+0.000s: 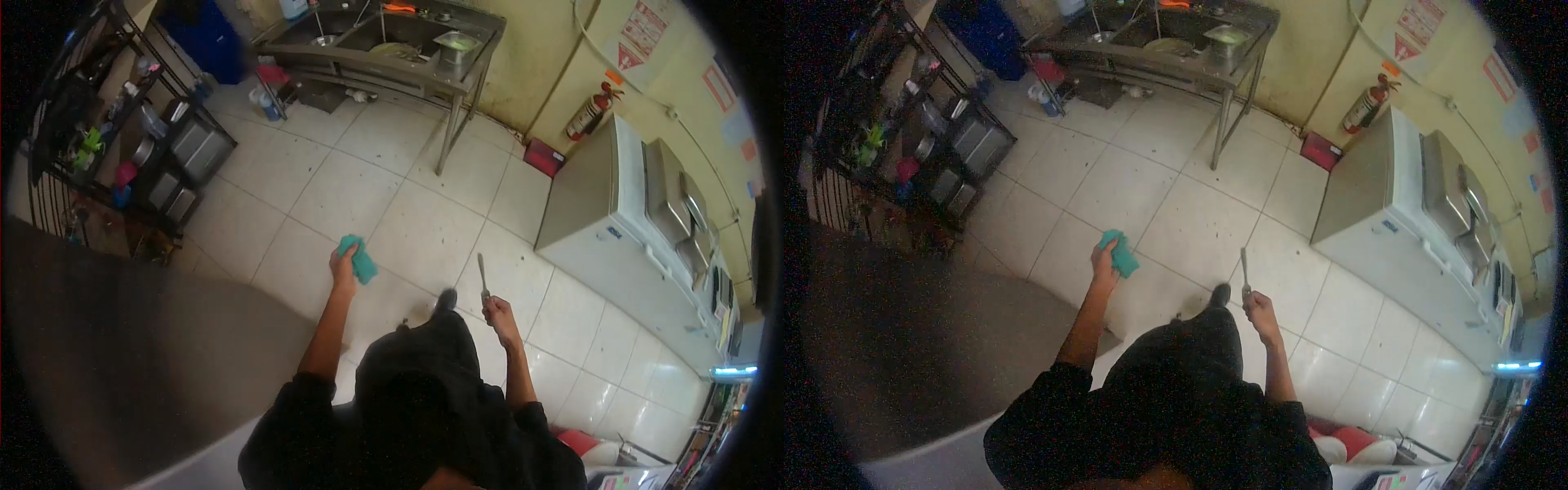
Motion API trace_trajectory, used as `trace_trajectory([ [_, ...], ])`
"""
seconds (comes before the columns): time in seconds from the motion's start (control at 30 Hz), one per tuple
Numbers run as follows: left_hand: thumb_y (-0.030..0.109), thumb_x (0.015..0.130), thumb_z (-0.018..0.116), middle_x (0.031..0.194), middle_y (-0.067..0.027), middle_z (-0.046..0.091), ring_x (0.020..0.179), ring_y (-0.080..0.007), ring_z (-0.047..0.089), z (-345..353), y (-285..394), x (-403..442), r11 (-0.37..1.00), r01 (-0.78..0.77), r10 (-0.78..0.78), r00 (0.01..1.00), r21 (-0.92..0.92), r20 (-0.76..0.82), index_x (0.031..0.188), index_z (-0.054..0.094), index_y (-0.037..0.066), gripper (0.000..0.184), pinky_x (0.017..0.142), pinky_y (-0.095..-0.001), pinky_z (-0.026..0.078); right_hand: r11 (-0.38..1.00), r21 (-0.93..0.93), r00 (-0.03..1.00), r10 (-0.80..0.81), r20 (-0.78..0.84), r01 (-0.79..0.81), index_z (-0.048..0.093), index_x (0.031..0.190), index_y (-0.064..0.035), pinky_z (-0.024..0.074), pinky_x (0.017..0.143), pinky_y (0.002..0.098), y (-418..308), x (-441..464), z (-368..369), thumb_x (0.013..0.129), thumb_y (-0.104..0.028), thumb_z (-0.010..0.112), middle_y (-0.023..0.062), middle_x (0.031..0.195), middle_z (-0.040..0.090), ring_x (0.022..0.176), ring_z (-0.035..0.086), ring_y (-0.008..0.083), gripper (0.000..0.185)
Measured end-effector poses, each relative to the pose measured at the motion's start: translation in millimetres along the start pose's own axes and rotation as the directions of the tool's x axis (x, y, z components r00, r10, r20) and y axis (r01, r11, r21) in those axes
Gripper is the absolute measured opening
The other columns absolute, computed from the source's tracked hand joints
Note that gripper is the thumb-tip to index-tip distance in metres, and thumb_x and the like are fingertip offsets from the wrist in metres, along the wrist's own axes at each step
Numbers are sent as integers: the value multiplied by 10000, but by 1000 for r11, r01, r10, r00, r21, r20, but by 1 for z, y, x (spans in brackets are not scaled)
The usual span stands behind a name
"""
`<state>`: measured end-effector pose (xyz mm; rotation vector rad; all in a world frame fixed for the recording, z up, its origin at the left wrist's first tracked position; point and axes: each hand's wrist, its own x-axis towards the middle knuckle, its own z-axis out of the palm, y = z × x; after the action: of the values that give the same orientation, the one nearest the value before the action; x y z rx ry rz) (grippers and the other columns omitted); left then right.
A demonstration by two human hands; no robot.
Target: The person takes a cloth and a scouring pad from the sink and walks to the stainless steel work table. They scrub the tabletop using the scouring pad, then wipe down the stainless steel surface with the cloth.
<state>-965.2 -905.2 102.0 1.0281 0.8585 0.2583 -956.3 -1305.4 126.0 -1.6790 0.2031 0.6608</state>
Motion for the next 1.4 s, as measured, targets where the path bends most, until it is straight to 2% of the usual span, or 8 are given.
trace_trajectory([
  [0.23, 170, 817, 704, 1180, -144, 534, 1029, -249, 536, -39, -16, 91, 951, 205, -54, 849, 233, -526, 1254, 443, -6, 538, 810, -383, 466, 998, 39, 998, -48, 27, 47, 514, 719, -110, 265, 470, 223, -73, 169, -12, 956, -290, 523, -55, 622, 427, 522, 345, 50, 297],
  [0.33, 194, 815, 717, 1157, -153, 551, 943, -248, 569, -116, -77, 139, 938, 209, -133, 953, 276, -272, 1267, 443, -45, 580, 746, -391, 501, 991, 131, 996, 12, 93, -25, 510, 717, -112, 279, 483, 234, -114, 246, -7, 955, -293, 517, -47, 630, 428, 535, 354, 61, 299],
  [0.4, 209, 826, 702, 1191, -145, 538, 967, -246, 564, -91, -72, 128, 859, 452, -153, 672, 238, -725, 1258, 464, -37, 552, 780, -392, 500, 998, 62, 989, 18, 148, -27, 502, 710, -115, 287, 495, 239, -152, 301, 1, 955, -297, 512, -41, 635, 431, 548, 362, 69, 305],
  [0.87, 168, 789, 686, 801, -23, 610, 698, -151, 583, -48, -196, 200, 989, -26, -90, 690, -148, -718, 886, 678, 63, 142, 590, -310, 494, 999, -13, 822, -34, 568, 50, 515, 764, -105, 307, 486, 242, -366, 587, 182, 944, -281, 511, -36, 652, 454, 538, 368, 75, 252],
  [1.17, 297, 895, 514, 1034, -121, 644, 1020, -255, 592, -73, -89, 367, 977, -196, 208, 808, 83, -552, 1134, 601, 30, 369, 840, -443, 501, 979, -155, 846, -32, 533, 134, 498, 758, -114, 305, 512, 256, -464, 700, 300, 956, -270, 526, -39, 623, 410, 557, 364, 83, 253],
  [1.2, 247, 847, 627, 1087, -116, 628, 1016, -235, 601, -102, -60, 391, 775, -280, 165, 955, -567, -246, 1189, 569, 19, 415, 826, -403, 513, 980, -164, 849, -10, 529, 114, 498, 758, -114, 305, 512, 256, -472, 718, 308, 956, -270, 526, -39, 623, 410, 557, 364, 83, 253],
  [1.27, 102, 771, 732, 1131, -100, 596, 994, -228, 590, -97, -11, 437, 987, -80, -32, 748, -137, -663, 1213, 424, 118, 538, 825, -398, 515, 989, -43, 813, -93, 575, 143, 501, 761, -106, 312, 500, 257, -496, 754, 336, 961, -278, 505, -32, 610, 424, 539, 381, 88, 264],
  [1.4, 93, 806, 748, 1132, -94, 581, 988, -213, 588, -99, 103, 511, 976, -216, 176, 826, -14, -535, 1176, 396, 144, 513, 838, -393, 518, 995, 8, 860, -89, 503, 99, 513, 764, -98, 306, 470, 255, -575, 803, 400, 960, -250, 475, -25, 602, 437, 509, 381, 92, 251],
])
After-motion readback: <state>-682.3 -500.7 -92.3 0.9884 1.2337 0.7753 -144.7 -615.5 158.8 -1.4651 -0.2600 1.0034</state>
